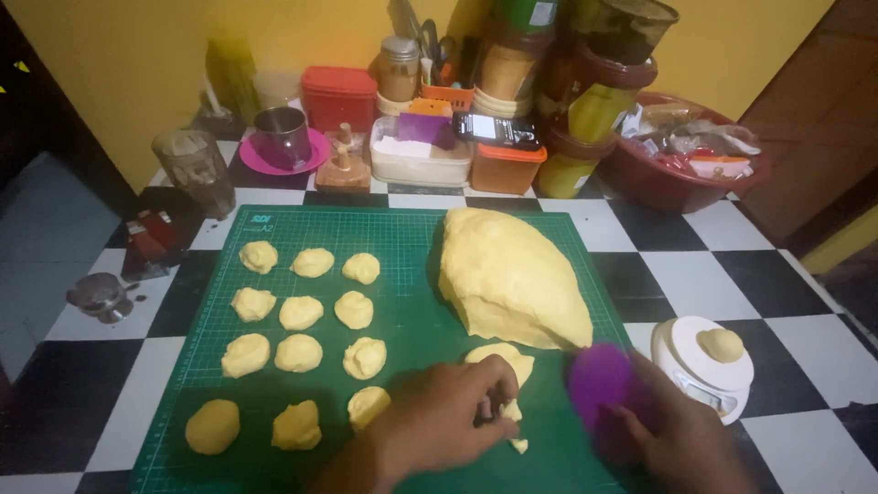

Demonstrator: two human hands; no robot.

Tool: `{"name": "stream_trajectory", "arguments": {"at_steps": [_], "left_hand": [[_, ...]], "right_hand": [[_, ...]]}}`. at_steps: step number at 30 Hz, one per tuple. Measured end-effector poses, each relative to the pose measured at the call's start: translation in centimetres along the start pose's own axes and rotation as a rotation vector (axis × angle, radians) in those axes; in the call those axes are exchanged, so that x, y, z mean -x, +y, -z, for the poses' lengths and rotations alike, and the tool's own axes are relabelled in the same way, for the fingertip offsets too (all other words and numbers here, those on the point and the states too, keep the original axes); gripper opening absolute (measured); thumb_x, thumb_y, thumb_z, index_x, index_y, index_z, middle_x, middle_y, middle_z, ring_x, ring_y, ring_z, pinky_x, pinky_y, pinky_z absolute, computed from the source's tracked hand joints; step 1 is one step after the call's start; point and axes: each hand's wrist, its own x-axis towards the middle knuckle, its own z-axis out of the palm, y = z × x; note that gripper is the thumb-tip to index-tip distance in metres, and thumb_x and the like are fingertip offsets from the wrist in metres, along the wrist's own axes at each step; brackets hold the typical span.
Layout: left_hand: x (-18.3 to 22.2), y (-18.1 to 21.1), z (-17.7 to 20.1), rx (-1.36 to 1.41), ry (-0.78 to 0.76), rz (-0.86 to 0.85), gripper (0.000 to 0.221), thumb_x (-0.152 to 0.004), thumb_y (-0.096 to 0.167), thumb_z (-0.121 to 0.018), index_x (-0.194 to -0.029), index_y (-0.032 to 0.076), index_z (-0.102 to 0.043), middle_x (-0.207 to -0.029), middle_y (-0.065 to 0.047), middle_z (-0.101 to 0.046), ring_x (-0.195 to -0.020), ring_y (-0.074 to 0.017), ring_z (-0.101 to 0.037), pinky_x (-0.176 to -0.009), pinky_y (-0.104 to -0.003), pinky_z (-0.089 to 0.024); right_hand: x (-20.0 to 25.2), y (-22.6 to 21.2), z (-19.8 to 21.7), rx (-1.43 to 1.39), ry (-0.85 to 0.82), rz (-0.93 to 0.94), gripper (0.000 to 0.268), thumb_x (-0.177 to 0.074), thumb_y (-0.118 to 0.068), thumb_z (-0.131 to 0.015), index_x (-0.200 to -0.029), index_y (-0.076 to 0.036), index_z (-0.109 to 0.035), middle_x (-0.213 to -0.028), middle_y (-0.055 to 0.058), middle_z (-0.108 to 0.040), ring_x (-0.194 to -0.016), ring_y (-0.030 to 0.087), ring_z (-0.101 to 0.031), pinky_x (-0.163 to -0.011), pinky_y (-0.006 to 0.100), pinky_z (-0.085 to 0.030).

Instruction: The person is portioning a large mass of dough into small balls, weighing them for consistency, and arranging them on a mat and baking trays.

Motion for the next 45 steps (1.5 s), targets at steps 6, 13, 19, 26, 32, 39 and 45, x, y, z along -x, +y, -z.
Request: {"name": "stream_trajectory", "arguments": {"at_steps": [6, 13, 19, 26, 32, 39, 45], "left_hand": [[-1.1, -0.1, -2.0, -0.088, 0.060, -0.098, 0.029, -0.091, 0.041, -0.075, -0.111, 0.027, -0.059, -0.097, 0.006, -0.075, -0.086, -0.0177, -0.072, -0.069, -0.037, -0.053], [-1.9, -0.3, -3.3, 0.028, 0.101, -0.129, 0.043, -0.075, 0.038, -0.088, -0.109, 0.030, -0.064, -0.096, 0.006, -0.077, -0.090, -0.0147, -0.074, -0.075, -0.032, -0.055], [-6.2, -6.5, -7.7, -0.282, 0.193, -0.717, 0.038, -0.083, 0.032, -0.084, -0.111, 0.013, -0.068, -0.100, -0.012, -0.063, -0.092, -0.0332, -0.062, -0.075, -0.048, -0.047], [-3.9, -3.8, -5.2, -0.038, 0.211, -0.821, 0.018, -0.104, 0.014, -0.062, -0.090, 0.006, -0.070, -0.081, -0.008, -0.063, -0.068, -0.0193, -0.062, -0.060, -0.035, -0.054], [-5.5, -7.2, -4.1, -0.365, 0.489, -0.479, 0.018, -0.079, 0.018, -0.082, -0.095, 0.021, -0.074, -0.089, -0.001, -0.071, -0.074, -0.0248, -0.068, -0.061, -0.041, -0.054], [-6.8, -8.1, -3.8, -0.465, 0.283, -0.335, 0.014, -0.084, 0.031, -0.087, -0.084, 0.021, -0.076, -0.074, 0.003, -0.077, -0.065, -0.0104, -0.075, -0.065, -0.027, -0.065], [-7.1, -6.5, -3.8, -0.477, 0.158, 0.000, 0.021, -0.093, 0.047, -0.071, -0.090, 0.027, -0.075, -0.091, 0.006, -0.077, -0.079, -0.0110, -0.075, -0.081, -0.031, -0.065]], "right_hand": [[-0.2, 2.9, -4.8, -0.104, 0.347, 0.668, 0.019, -0.083, -0.020, -0.074, -0.098, -0.022, -0.085, -0.096, 0.000, -0.085, -0.081, 0.018, -0.079, -0.076, 0.035, -0.060], [0.3, 2.5, -7.6, -0.423, 0.009, 0.656, 0.011, -0.086, -0.023, -0.078, -0.090, -0.016, -0.085, -0.083, -0.002, -0.087, -0.077, 0.010, -0.077, -0.070, 0.025, -0.060], [-3.0, 5.9, -2.6, -0.312, 0.314, 0.474, 0.014, -0.086, -0.025, -0.075, -0.086, -0.019, -0.087, -0.100, -0.004, -0.087, -0.098, 0.014, -0.077, -0.096, 0.032, -0.053], [-3.9, 4.1, 7.1, -0.204, 0.454, -0.033, 0.027, -0.101, -0.020, -0.060, -0.123, -0.010, -0.071, -0.128, 0.011, -0.069, -0.116, 0.028, -0.064, -0.094, 0.043, -0.058], [-11.2, 10.3, 6.7, 0.110, 0.621, 0.222, 0.068, -0.084, -0.039, -0.074, -0.147, -0.022, -0.057, -0.128, 0.020, -0.069, -0.116, 0.041, -0.065, -0.096, 0.054, -0.049], [-7.6, 7.6, 6.9, -0.472, 0.592, 0.089, 0.041, -0.098, -0.018, -0.053, -0.137, -0.012, -0.061, -0.145, 0.013, -0.059, -0.134, 0.033, -0.053, -0.108, 0.057, -0.043], [-9.8, 12.5, 6.5, -0.716, 0.932, 0.252, 0.022, -0.110, -0.012, -0.050, -0.127, -0.008, -0.062, -0.126, 0.010, -0.065, -0.114, 0.025, -0.066, -0.100, 0.040, -0.055]]}}
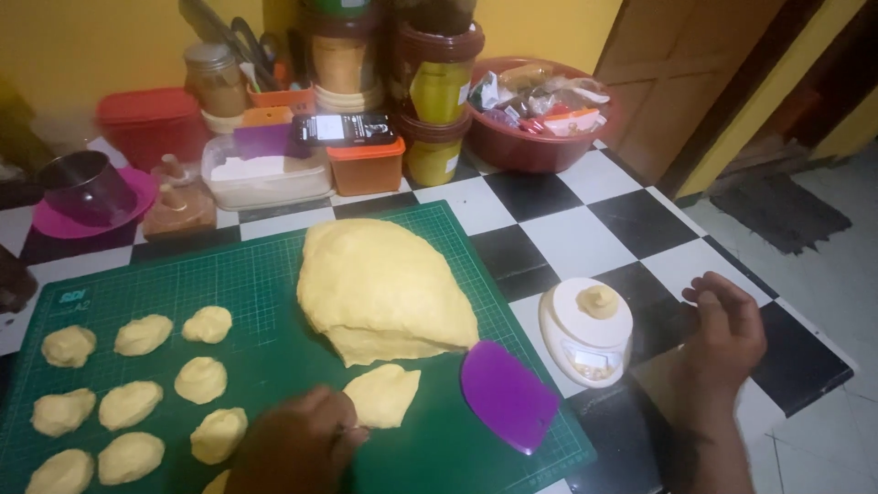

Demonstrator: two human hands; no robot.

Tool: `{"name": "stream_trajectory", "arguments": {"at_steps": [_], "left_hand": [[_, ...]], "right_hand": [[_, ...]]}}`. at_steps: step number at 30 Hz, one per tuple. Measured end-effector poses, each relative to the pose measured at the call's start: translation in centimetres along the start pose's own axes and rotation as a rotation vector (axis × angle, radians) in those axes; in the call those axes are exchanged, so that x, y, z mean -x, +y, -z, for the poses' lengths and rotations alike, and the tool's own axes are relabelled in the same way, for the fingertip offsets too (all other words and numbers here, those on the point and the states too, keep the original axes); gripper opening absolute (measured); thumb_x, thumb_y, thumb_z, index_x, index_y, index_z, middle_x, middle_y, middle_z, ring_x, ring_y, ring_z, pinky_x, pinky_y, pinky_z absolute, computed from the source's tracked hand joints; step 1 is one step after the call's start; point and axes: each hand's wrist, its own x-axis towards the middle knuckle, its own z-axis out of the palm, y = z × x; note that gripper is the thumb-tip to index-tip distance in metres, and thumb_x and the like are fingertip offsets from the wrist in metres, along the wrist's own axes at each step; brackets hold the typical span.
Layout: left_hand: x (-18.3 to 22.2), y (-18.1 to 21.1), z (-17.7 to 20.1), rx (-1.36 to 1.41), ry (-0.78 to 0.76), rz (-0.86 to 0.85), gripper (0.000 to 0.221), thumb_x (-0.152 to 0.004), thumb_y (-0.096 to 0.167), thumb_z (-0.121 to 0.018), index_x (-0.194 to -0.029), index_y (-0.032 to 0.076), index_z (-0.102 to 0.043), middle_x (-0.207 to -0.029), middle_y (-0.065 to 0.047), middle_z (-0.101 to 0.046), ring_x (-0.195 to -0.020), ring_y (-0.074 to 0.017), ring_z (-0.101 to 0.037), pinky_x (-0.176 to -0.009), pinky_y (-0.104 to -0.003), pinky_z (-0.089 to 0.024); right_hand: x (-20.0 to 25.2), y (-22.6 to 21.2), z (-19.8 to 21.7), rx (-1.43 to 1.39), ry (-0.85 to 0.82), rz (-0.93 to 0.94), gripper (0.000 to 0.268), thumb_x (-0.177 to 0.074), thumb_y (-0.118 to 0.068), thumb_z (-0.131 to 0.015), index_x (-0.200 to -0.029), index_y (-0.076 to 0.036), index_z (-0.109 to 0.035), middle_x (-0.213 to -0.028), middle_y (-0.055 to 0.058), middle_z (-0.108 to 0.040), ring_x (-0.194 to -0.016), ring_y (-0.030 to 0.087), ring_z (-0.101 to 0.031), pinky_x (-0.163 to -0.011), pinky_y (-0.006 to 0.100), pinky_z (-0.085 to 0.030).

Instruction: The person is portioning a large mass of dough into small balls, weighing them for consistency, and arranging them on a mat and baking trays.

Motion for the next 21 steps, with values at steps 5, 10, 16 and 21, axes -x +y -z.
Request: {"name": "stream_trajectory", "arguments": {"at_steps": [5, 10, 16, 21], "left_hand": [[-0.5, 0.9, 0.9, -0.026, -0.143, 0.232, 0.033, -0.098, 0.058, -0.053, -0.093, 0.029, -0.069, -0.099, 0.012, -0.078, -0.090, -0.0115, -0.076, -0.095, -0.035, -0.062], [-0.9, 0.7, 1.4, 0.032, -0.358, 0.159, 0.020, -0.101, 0.046, -0.055, -0.101, 0.031, -0.069, -0.101, 0.011, -0.075, -0.093, -0.0049, -0.072, -0.089, -0.023, -0.059], [-0.1, 1.0, 3.0, 0.156, -0.436, 0.261, 0.039, -0.088, 0.058, -0.078, -0.118, 0.035, -0.070, -0.123, 0.017, -0.075, -0.114, -0.0052, -0.071, -0.100, -0.028, -0.056], [0.5, -0.5, 0.6, 0.141, -0.127, 0.064, 0.021, -0.092, 0.050, -0.069, -0.102, 0.033, -0.078, -0.110, 0.009, -0.074, -0.099, -0.0077, -0.074, -0.087, -0.028, -0.063]], "right_hand": [[-0.4, 0.3, 0.0, -0.111, 0.084, -0.143, 0.023, -0.106, -0.018, -0.053, -0.125, -0.013, -0.066, -0.119, 0.004, -0.067, -0.112, 0.021, -0.070, -0.100, 0.035, -0.060], [-0.2, 0.4, 0.1, -0.069, 0.042, -0.115, 0.021, -0.108, -0.011, -0.050, -0.123, -0.013, -0.065, -0.118, 0.004, -0.067, -0.110, 0.020, -0.067, -0.099, 0.034, -0.056], [0.1, -0.2, 0.0, -0.071, 0.024, -0.134, 0.018, -0.106, -0.010, -0.055, -0.122, -0.011, -0.065, -0.120, 0.006, -0.067, -0.113, 0.022, -0.067, -0.101, 0.037, -0.057], [1.0, -1.0, -0.1, 0.147, -0.185, 0.064, 0.028, -0.101, -0.008, -0.056, -0.128, -0.005, -0.062, -0.127, 0.015, -0.064, -0.117, 0.029, -0.064, -0.096, 0.043, -0.054]]}}
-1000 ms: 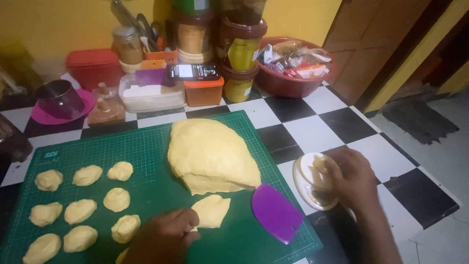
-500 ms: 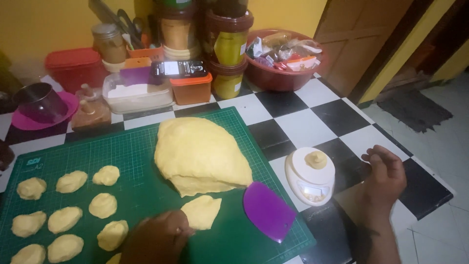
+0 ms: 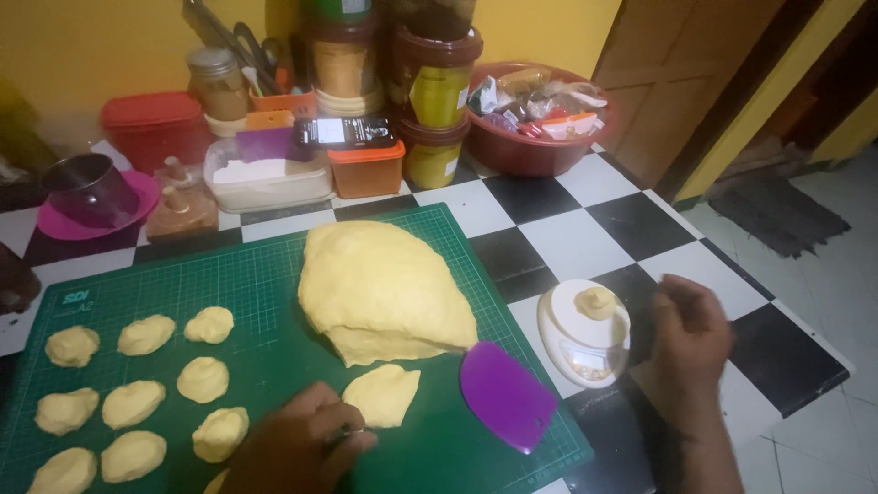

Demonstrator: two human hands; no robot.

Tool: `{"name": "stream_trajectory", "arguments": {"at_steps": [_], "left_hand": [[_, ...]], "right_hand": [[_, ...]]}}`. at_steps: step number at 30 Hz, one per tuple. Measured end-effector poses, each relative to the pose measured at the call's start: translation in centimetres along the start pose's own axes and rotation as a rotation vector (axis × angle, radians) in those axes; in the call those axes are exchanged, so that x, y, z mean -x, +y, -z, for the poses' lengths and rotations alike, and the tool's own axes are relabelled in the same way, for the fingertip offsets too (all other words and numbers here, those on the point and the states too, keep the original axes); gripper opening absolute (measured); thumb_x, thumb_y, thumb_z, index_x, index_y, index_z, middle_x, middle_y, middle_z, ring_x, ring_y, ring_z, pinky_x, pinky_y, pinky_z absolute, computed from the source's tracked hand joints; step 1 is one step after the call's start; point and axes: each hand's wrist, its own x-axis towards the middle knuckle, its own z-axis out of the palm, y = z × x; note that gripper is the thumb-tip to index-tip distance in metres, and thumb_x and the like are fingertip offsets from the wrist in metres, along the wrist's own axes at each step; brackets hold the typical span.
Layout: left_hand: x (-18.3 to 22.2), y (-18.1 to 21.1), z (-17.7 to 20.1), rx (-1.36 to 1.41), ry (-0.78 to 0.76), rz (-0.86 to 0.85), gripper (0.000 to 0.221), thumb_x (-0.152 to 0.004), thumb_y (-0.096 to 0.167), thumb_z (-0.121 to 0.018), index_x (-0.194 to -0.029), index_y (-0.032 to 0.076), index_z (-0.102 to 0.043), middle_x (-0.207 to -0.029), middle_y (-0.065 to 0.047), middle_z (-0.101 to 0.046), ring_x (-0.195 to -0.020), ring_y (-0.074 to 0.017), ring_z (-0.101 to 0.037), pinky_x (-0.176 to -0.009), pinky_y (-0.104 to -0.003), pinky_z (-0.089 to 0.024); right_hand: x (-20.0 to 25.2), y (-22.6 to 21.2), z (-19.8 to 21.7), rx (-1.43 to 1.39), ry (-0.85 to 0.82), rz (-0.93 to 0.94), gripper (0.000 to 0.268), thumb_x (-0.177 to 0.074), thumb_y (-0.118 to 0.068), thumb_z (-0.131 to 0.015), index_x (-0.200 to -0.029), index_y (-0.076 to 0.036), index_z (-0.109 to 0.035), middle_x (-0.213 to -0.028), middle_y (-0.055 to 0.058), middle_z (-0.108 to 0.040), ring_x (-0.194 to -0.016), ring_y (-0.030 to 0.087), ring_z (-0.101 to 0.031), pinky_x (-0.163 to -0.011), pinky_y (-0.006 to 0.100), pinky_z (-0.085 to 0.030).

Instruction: The person is portioning a large mass of dough into small balls, weighing them for consistency, and arranging them on a mat and baking trays.

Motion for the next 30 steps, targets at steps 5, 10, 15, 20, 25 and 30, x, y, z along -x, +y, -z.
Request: {"name": "stream_trajectory", "arguments": {"at_steps": [5, 10, 15, 20, 25, 30], "left_hand": [[0.6, -0.3, -1.3, 0.045, 0.277, -0.119, 0.021, -0.090, 0.046, -0.071, -0.086, 0.027, -0.079, -0.092, 0.004, -0.077, -0.074, -0.0114, -0.076, -0.066, -0.029, -0.066], [1.3, 0.0, -1.7, 0.137, 0.664, -0.362, 0.018, -0.076, 0.029, -0.087, -0.085, 0.019, -0.075, -0.077, 0.000, -0.071, -0.060, -0.0212, -0.064, -0.049, -0.039, -0.052], [3.5, 2.9, 1.0, 0.174, 0.702, -0.408, 0.035, -0.079, 0.028, -0.086, -0.110, 0.016, -0.073, -0.102, -0.002, -0.073, -0.084, -0.0211, -0.071, -0.072, -0.037, -0.058], [3.9, 3.6, 0.4, 0.282, 0.821, -0.457, 0.071, -0.078, 0.031, -0.090, -0.140, 0.012, -0.060, -0.147, -0.005, -0.059, -0.130, -0.0224, -0.062, -0.108, -0.034, -0.046], [3.8, 1.7, 1.6, 0.560, 0.693, -0.338, 0.050, -0.091, 0.027, -0.069, -0.139, 0.015, -0.064, -0.117, -0.010, -0.080, -0.097, -0.0198, -0.080, -0.082, -0.030, -0.059], [5.5, 2.2, 5.7, 1.232, 0.339, 0.211, 0.049, -0.095, 0.030, -0.062, -0.141, 0.016, -0.064, -0.120, -0.010, -0.079, -0.081, -0.0142, -0.074, -0.070, -0.022, -0.059]], "right_hand": [[-0.4, -1.2, -1.7, 0.295, -0.306, 0.070, 0.045, -0.080, -0.027, -0.078, -0.123, -0.013, -0.071, -0.127, 0.009, -0.071, -0.116, 0.031, -0.065, -0.095, 0.048, -0.053], [1.1, -3.6, -2.0, 0.159, -0.188, -0.197, 0.031, -0.085, -0.023, -0.073, -0.114, -0.010, -0.077, -0.120, 0.008, -0.075, -0.114, 0.028, -0.068, -0.091, 0.049, -0.057], [2.6, -7.7, -2.3, 0.029, -0.277, -0.060, 0.024, -0.086, -0.016, -0.075, -0.110, -0.009, -0.076, -0.118, 0.010, -0.077, -0.107, 0.027, -0.071, -0.086, 0.042, -0.061], [4.9, -9.7, -7.8, 0.140, -0.683, 0.357, 0.022, -0.079, -0.034, -0.078, -0.097, -0.023, -0.086, -0.104, -0.008, -0.087, -0.095, 0.009, -0.079, -0.090, 0.026, -0.053], [8.6, -14.4, -12.9, -0.054, -1.012, 0.654, 0.021, -0.082, -0.017, -0.076, -0.102, -0.020, -0.081, -0.094, -0.006, -0.084, -0.075, 0.011, -0.073, -0.072, 0.028, -0.056], [9.1, -16.4, -13.3, -0.135, -0.788, 0.213, 0.029, -0.090, -0.023, -0.066, -0.114, -0.017, -0.081, -0.122, 0.000, -0.080, -0.107, 0.015, -0.072, -0.086, 0.032, -0.058]]}}
